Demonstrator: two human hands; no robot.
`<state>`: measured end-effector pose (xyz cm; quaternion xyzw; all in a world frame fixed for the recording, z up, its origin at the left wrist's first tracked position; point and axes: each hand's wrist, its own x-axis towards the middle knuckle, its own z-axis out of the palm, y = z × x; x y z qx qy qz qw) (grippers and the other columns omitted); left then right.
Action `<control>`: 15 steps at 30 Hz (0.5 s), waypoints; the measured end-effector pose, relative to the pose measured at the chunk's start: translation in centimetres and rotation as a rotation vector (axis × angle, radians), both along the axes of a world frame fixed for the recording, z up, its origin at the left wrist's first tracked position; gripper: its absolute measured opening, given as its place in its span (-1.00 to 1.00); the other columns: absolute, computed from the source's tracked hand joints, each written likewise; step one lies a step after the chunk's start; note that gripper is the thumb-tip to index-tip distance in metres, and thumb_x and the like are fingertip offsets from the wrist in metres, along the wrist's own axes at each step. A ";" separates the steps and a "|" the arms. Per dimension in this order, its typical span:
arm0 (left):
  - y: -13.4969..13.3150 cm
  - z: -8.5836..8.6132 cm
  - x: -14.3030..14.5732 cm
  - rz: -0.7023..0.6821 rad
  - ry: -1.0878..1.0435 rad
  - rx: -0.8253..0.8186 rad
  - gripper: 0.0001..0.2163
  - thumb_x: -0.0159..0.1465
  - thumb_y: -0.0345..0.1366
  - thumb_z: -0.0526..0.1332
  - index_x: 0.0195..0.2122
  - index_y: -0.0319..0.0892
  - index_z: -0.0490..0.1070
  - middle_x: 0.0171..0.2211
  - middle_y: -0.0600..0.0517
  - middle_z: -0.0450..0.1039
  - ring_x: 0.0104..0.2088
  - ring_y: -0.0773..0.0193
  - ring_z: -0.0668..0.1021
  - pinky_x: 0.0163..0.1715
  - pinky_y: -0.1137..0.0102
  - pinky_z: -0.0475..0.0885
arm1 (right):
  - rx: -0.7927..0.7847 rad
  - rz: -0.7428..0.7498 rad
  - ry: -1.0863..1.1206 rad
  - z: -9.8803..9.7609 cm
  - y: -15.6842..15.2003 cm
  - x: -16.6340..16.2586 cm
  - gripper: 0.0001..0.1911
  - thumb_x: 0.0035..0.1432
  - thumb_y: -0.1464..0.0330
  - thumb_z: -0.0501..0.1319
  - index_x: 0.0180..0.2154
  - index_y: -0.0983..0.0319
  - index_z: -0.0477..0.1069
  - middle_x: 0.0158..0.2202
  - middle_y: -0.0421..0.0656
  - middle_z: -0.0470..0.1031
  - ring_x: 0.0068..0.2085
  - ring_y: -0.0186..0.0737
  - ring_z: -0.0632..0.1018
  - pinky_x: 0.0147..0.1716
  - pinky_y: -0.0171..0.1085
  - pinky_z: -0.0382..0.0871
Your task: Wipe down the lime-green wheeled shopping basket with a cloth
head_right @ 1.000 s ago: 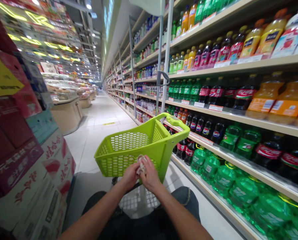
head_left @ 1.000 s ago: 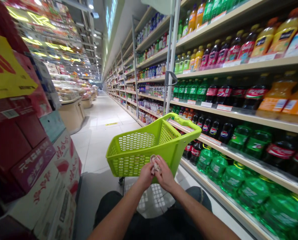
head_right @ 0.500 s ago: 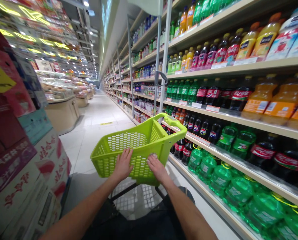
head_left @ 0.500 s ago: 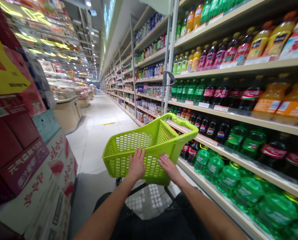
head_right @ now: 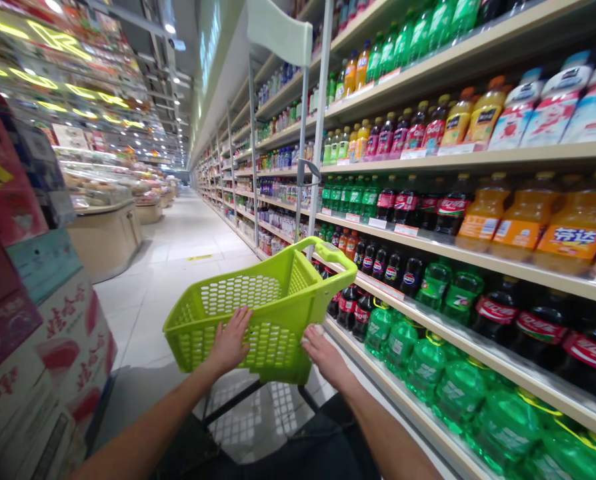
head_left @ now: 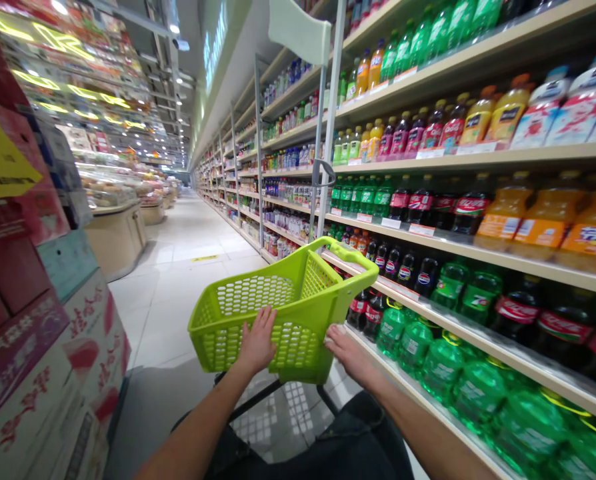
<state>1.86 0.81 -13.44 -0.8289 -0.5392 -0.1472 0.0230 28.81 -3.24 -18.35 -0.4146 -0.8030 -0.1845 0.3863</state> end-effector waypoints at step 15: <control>0.5 0.6 -0.4 -0.043 -0.056 -0.052 -0.32 0.00 -0.52 0.00 0.20 -0.17 -0.08 0.26 -0.05 -0.15 0.25 0.13 -0.05 0.10 -0.11 -0.01 | 0.034 0.022 -0.035 4.2 2.2 -0.5 -0.71 0.18 0.41 -0.02 -0.12 0.16 0.38 0.02 -0.16 0.35 0.10 -0.32 0.30 0.05 -0.19 0.28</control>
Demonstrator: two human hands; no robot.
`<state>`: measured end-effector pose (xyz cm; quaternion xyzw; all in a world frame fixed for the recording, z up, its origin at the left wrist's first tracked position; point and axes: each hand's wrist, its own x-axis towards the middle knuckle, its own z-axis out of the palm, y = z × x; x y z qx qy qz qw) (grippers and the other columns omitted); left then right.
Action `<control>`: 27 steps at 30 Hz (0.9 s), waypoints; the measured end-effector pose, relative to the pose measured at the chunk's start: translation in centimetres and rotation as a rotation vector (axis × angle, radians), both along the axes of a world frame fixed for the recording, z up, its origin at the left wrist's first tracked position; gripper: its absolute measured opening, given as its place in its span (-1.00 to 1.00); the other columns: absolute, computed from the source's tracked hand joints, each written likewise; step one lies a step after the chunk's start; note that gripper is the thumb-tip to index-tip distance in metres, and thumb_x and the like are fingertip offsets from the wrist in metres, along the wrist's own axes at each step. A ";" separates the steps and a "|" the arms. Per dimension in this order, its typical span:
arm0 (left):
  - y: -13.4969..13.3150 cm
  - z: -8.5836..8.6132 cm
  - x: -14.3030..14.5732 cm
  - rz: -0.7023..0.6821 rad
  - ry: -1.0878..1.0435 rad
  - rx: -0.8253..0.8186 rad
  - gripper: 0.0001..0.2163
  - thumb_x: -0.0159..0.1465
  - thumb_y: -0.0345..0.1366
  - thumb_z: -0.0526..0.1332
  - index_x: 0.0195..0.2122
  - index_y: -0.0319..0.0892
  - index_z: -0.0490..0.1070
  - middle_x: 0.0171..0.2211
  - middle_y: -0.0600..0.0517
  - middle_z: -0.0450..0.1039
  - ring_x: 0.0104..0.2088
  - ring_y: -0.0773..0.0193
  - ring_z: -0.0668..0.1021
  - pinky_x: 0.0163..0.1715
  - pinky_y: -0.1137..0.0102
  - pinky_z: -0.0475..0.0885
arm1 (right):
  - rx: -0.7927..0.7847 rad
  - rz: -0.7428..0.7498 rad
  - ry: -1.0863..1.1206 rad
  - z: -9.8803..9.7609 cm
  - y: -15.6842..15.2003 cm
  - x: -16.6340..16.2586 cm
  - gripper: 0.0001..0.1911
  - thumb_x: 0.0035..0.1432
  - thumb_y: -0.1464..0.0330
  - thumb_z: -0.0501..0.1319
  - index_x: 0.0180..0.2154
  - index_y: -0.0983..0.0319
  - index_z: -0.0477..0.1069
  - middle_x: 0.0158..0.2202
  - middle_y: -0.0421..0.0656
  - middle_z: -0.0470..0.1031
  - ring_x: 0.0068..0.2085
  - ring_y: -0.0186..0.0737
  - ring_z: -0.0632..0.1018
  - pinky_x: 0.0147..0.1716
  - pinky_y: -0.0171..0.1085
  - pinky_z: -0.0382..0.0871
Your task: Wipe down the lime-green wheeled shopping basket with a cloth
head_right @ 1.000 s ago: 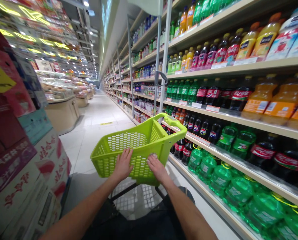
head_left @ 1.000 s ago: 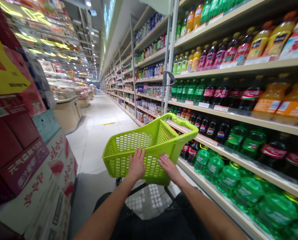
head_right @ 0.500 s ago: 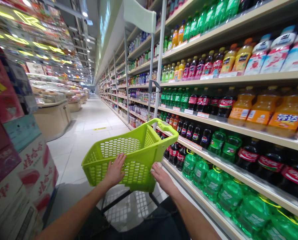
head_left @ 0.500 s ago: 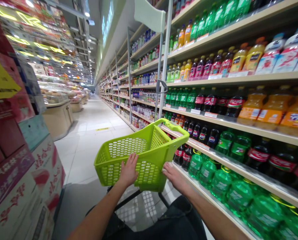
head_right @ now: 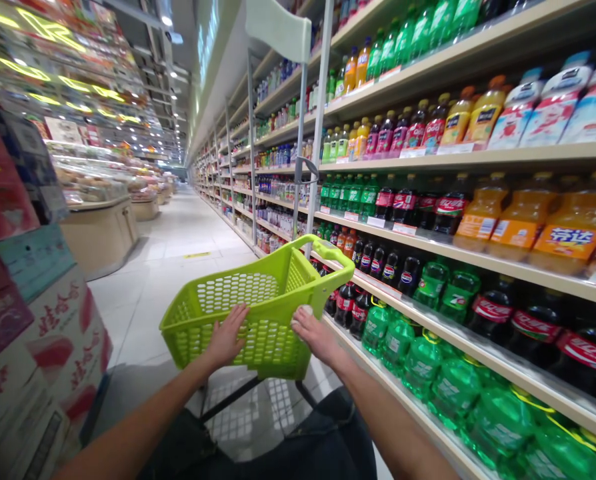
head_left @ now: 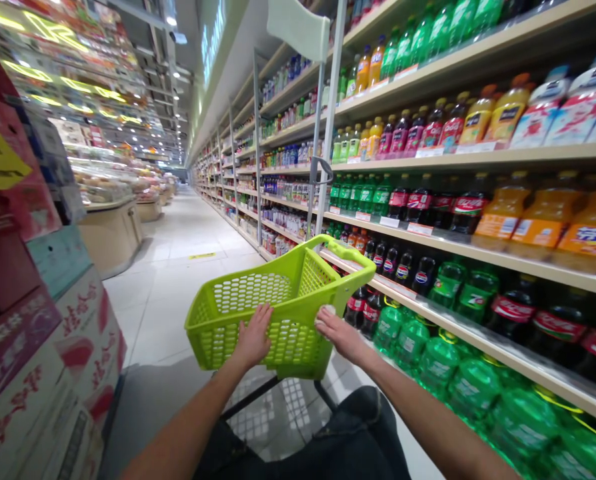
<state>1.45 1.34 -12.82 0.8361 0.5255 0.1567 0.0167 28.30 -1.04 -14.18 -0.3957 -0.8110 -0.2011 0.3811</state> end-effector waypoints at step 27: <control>4.6 0.6 2.2 0.200 -0.152 -0.061 -0.46 0.01 -0.56 -0.02 0.08 -0.17 0.14 0.09 -0.14 0.16 0.10 0.08 0.21 0.06 -0.09 0.08 | -0.155 -0.226 -0.160 8.7 8.1 2.0 -0.67 -0.02 0.58 0.03 -0.23 0.22 0.42 -0.17 -0.10 0.45 -0.10 -0.19 0.41 -0.05 -0.19 0.26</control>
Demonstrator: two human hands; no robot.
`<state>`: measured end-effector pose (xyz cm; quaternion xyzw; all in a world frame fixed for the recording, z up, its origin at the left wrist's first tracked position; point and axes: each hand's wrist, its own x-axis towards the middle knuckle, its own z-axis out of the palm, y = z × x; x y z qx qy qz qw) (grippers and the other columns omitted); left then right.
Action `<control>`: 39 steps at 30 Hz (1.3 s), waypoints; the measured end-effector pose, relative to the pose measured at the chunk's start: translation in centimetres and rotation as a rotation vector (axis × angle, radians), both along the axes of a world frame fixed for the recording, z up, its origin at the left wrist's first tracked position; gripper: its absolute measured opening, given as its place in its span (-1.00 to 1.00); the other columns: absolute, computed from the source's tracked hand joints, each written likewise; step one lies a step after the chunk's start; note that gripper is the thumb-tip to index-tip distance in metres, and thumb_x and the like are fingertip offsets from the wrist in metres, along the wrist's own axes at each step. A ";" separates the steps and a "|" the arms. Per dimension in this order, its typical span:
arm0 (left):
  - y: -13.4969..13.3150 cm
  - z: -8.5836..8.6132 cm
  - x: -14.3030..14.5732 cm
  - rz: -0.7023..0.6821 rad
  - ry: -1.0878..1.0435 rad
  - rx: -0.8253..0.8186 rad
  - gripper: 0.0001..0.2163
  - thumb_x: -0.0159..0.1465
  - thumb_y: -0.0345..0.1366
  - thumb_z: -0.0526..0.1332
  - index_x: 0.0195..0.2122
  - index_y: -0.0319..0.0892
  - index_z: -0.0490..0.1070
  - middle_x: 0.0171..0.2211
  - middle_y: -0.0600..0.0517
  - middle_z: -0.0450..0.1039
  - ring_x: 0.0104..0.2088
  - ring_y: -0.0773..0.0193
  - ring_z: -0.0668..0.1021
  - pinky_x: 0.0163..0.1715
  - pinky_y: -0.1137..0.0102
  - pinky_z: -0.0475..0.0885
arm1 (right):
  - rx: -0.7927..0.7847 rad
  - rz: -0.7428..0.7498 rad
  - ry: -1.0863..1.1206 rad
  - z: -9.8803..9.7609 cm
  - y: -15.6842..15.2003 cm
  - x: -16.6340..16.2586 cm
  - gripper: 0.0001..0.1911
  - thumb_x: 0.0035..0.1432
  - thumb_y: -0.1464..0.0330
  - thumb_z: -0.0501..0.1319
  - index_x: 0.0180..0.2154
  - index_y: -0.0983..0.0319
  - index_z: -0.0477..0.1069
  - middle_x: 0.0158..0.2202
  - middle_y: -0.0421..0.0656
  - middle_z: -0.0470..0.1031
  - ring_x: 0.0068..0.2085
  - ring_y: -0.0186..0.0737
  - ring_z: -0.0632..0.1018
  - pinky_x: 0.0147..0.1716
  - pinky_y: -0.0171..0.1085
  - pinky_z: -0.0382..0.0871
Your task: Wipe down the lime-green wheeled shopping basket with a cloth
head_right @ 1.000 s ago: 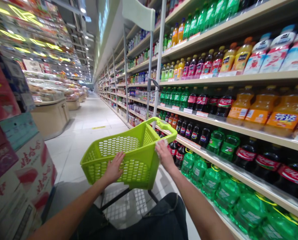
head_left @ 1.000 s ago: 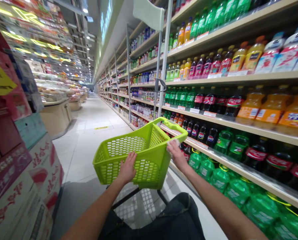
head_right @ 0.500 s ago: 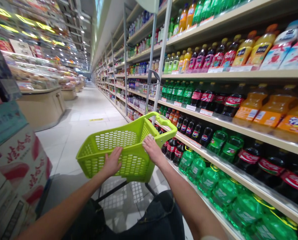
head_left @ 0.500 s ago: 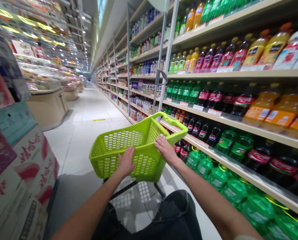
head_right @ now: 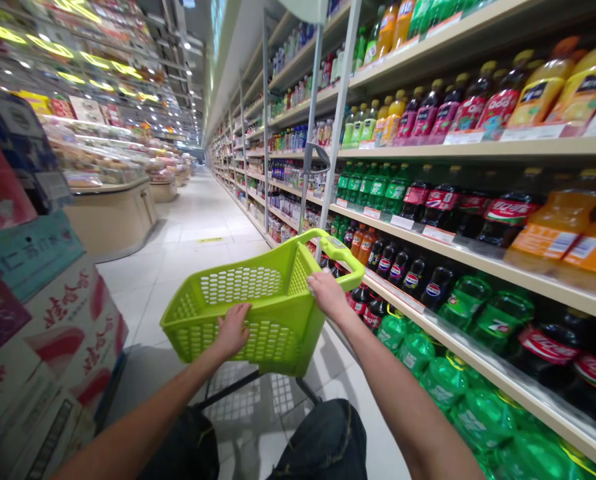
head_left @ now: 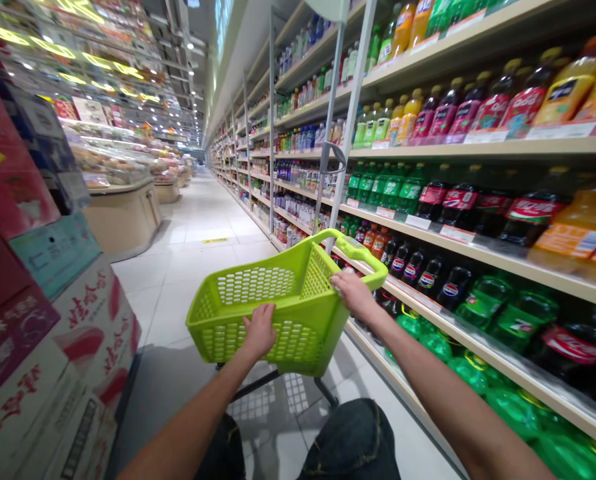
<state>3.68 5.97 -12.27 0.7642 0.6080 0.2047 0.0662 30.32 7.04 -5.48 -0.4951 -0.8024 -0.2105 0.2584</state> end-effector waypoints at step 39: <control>0.6 -3.0 -12.7 -0.018 0.130 0.026 -0.34 -0.04 -0.60 -0.02 0.16 -0.32 0.00 0.23 -0.12 -0.02 0.23 0.15 0.00 0.18 0.12 -0.02 | 0.110 0.447 0.101 -17.1 -2.2 -16.3 -0.71 0.21 0.45 -0.03 -0.11 0.22 0.39 -0.02 -0.08 0.41 0.12 -0.32 0.28 0.02 -0.28 0.29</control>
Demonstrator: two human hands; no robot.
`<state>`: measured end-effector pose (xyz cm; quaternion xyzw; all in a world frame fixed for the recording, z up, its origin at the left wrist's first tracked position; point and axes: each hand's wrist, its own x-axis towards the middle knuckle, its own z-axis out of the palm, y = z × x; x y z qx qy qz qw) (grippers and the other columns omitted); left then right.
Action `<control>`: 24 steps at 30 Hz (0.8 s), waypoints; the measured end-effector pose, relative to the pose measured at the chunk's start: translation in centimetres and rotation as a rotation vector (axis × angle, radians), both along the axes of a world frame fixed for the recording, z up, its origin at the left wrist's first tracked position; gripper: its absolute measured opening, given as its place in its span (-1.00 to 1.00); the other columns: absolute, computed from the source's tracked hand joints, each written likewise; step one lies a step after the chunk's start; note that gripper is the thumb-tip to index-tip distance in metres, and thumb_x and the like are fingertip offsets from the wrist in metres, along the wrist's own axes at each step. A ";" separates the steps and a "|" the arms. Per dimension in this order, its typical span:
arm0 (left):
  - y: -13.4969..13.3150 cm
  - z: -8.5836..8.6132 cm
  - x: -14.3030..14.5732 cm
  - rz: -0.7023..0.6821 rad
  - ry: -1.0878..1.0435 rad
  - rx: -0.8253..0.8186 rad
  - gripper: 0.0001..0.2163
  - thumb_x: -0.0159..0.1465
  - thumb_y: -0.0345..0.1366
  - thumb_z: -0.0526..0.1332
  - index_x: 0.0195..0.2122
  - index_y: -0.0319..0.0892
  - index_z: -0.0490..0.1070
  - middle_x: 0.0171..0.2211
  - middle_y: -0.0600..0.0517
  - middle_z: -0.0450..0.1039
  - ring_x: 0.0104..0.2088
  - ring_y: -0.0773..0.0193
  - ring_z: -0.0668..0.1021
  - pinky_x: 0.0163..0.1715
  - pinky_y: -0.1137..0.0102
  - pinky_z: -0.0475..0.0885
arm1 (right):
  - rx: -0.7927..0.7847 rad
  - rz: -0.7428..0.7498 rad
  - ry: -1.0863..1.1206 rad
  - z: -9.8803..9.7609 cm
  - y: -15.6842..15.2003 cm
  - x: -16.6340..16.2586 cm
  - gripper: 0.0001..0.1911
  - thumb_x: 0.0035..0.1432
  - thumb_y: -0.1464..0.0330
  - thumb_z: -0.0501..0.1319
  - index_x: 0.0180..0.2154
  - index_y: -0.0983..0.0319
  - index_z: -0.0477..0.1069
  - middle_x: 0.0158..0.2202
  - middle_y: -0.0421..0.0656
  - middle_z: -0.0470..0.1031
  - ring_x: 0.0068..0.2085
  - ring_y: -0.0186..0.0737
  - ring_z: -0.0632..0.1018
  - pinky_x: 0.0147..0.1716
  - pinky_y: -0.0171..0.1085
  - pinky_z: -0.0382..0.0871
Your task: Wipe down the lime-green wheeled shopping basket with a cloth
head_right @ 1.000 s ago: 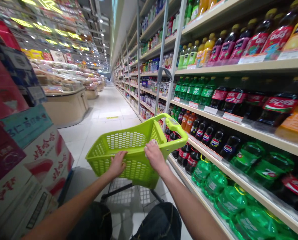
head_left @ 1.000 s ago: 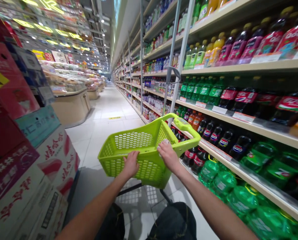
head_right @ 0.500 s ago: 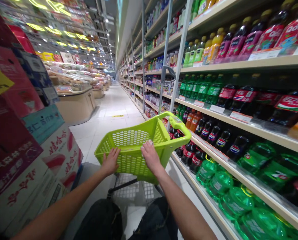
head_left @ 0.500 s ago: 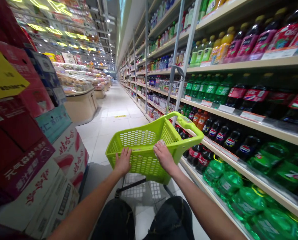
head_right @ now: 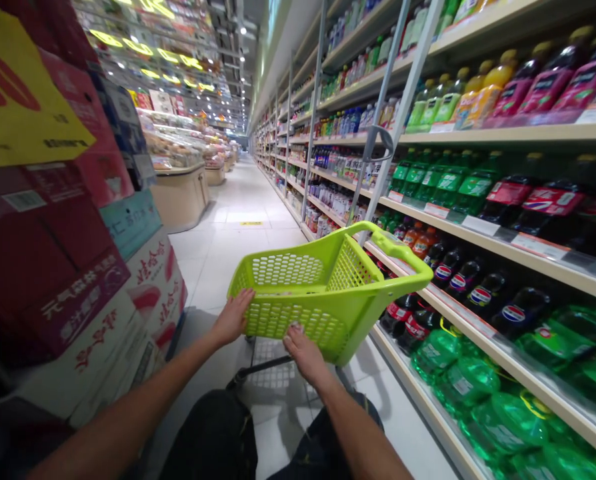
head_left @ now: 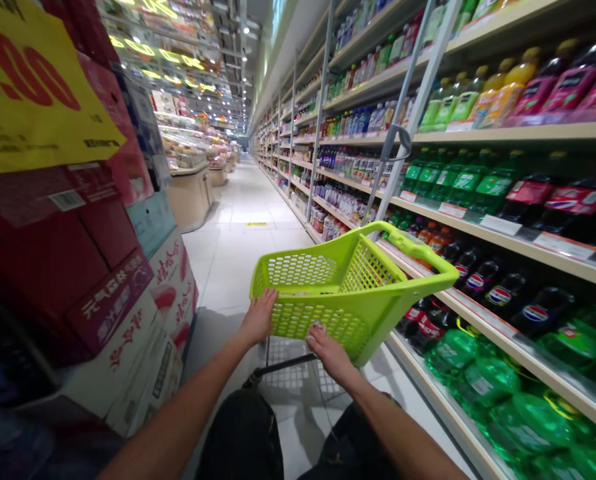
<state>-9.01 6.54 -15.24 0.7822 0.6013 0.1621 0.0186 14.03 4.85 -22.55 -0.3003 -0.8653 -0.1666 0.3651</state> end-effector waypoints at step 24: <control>-1.0 -2.4 -3.0 0.148 -0.220 0.072 -0.33 -0.06 -0.61 -0.02 0.16 -0.27 0.02 0.19 -0.14 0.08 0.20 0.16 0.13 0.14 0.13 0.12 | -0.004 0.122 -0.153 0.3 0.9 -8.2 -0.77 0.20 0.44 0.01 -0.24 0.29 0.44 -0.14 -0.03 0.48 0.10 -0.18 0.31 0.00 -0.13 0.30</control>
